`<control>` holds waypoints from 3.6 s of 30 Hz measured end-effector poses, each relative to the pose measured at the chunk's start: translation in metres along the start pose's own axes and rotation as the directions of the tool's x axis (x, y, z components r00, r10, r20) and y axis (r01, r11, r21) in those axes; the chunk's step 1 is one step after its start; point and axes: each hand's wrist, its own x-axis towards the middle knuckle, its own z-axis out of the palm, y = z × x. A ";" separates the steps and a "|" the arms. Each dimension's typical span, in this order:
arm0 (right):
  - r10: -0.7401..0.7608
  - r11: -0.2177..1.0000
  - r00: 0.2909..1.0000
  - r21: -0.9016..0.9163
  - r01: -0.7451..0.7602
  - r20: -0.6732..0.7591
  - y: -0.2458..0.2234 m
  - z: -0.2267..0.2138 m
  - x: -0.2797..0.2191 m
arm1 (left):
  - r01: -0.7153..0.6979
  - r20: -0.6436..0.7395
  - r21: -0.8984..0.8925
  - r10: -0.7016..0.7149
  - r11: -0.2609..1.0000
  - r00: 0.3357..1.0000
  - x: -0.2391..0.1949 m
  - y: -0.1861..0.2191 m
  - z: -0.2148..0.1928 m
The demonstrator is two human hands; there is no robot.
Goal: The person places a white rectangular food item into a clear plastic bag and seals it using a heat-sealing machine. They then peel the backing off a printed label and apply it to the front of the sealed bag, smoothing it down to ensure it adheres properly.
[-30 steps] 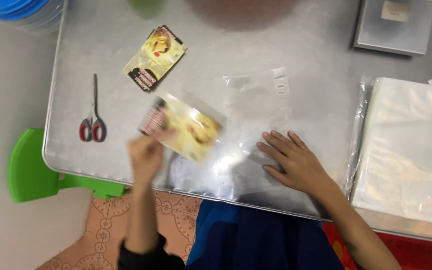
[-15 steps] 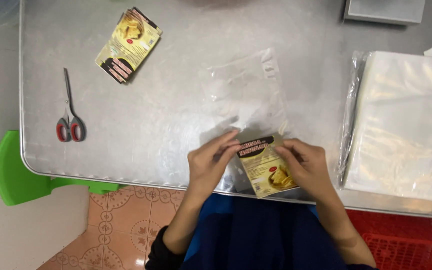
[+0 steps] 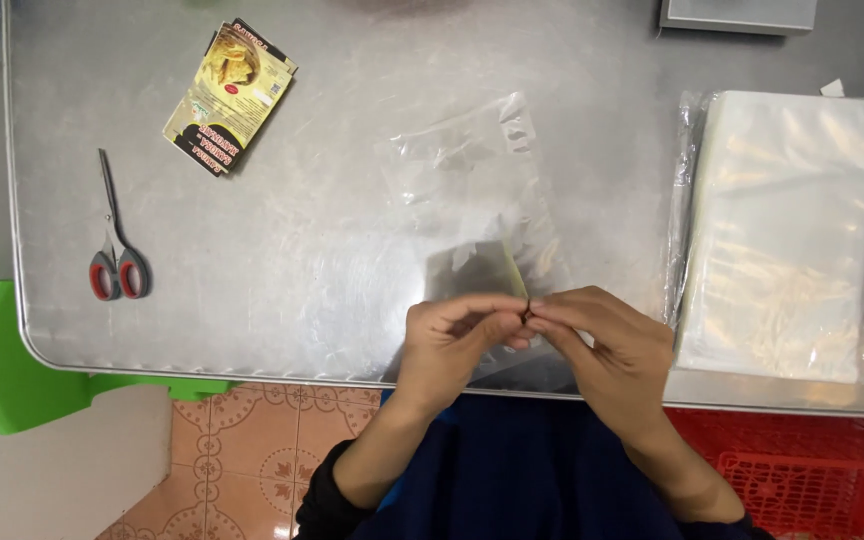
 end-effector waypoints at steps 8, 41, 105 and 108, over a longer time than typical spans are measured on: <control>0.166 0.962 0.979 0.201 -0.187 0.116 -0.003 -0.014 -0.003 | -0.078 0.193 -0.069 0.090 0.995 0.977 -0.003 0.010 -0.004; 0.133 0.958 0.982 0.237 -0.161 0.132 -0.012 -0.023 -0.022 | -0.302 0.405 -0.077 0.307 0.950 0.861 -0.007 0.014 -0.015; -0.036 0.997 0.990 -0.072 0.026 -0.135 0.030 -0.012 -0.031 | -0.620 0.097 0.481 0.665 0.620 0.741 0.024 0.013 -0.034; 0.189 0.982 0.980 -0.007 -0.190 -0.064 0.045 -0.008 -0.030 | -0.402 0.026 0.299 0.414 0.865 0.910 0.046 0.002 -0.053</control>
